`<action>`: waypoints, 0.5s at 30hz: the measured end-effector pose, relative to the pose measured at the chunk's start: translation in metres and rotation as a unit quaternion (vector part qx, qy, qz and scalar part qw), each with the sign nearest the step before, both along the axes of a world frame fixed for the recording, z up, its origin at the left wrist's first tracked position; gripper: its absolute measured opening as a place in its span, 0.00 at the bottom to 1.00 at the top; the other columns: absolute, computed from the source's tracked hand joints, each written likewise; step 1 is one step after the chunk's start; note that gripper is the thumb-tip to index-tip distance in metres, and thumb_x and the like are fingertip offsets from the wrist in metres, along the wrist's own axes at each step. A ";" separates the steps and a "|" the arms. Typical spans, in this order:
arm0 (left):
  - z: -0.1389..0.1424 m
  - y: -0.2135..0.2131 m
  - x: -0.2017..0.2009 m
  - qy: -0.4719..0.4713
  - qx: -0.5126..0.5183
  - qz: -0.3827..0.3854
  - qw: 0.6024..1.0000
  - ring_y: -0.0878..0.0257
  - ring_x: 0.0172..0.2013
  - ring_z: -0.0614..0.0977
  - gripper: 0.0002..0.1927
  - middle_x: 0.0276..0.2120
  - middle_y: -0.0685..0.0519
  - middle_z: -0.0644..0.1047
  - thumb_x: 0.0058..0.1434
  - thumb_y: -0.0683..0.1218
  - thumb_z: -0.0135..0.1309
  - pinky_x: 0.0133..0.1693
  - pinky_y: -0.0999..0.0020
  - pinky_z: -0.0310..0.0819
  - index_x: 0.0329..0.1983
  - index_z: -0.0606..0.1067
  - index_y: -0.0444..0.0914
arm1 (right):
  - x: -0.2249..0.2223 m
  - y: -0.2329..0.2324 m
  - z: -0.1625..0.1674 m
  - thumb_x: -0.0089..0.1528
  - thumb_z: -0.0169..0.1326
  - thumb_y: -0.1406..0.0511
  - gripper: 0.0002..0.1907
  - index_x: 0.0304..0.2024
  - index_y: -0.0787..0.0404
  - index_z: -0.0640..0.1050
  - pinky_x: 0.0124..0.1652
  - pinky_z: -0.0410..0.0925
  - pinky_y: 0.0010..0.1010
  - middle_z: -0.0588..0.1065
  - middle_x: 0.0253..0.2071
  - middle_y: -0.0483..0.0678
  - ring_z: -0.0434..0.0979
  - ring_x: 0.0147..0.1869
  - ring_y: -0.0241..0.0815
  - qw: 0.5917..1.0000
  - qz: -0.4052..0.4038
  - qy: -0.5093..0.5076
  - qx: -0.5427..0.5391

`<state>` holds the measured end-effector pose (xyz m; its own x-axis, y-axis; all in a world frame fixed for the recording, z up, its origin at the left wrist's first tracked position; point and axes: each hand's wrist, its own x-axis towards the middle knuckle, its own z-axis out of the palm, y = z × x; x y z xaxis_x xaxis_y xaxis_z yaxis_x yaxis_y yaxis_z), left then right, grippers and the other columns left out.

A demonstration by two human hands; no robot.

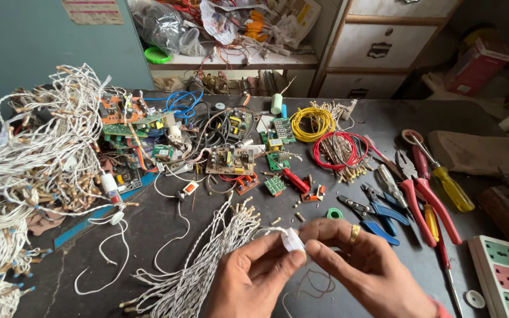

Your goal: The person untangles a bundle of white wires with small LED bulbs, twists the wire ends together, and uses pliers to strip the insulation. They then insert the stripped wires into a small white plastic connector housing and close it.

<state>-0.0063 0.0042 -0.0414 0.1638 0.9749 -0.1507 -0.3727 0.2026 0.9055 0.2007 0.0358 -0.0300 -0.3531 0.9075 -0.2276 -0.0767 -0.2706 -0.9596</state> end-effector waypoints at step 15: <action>0.024 -0.005 -0.009 0.109 0.004 -0.038 0.993 0.68 0.44 0.87 0.18 0.41 0.51 0.88 0.60 0.47 0.61 0.49 0.70 0.82 0.53 0.84 0.37 | -0.002 0.000 0.037 0.59 0.62 0.69 0.26 0.61 0.63 0.76 0.55 0.74 0.37 0.83 0.50 0.51 0.81 0.54 0.41 0.992 0.120 -0.037 -0.003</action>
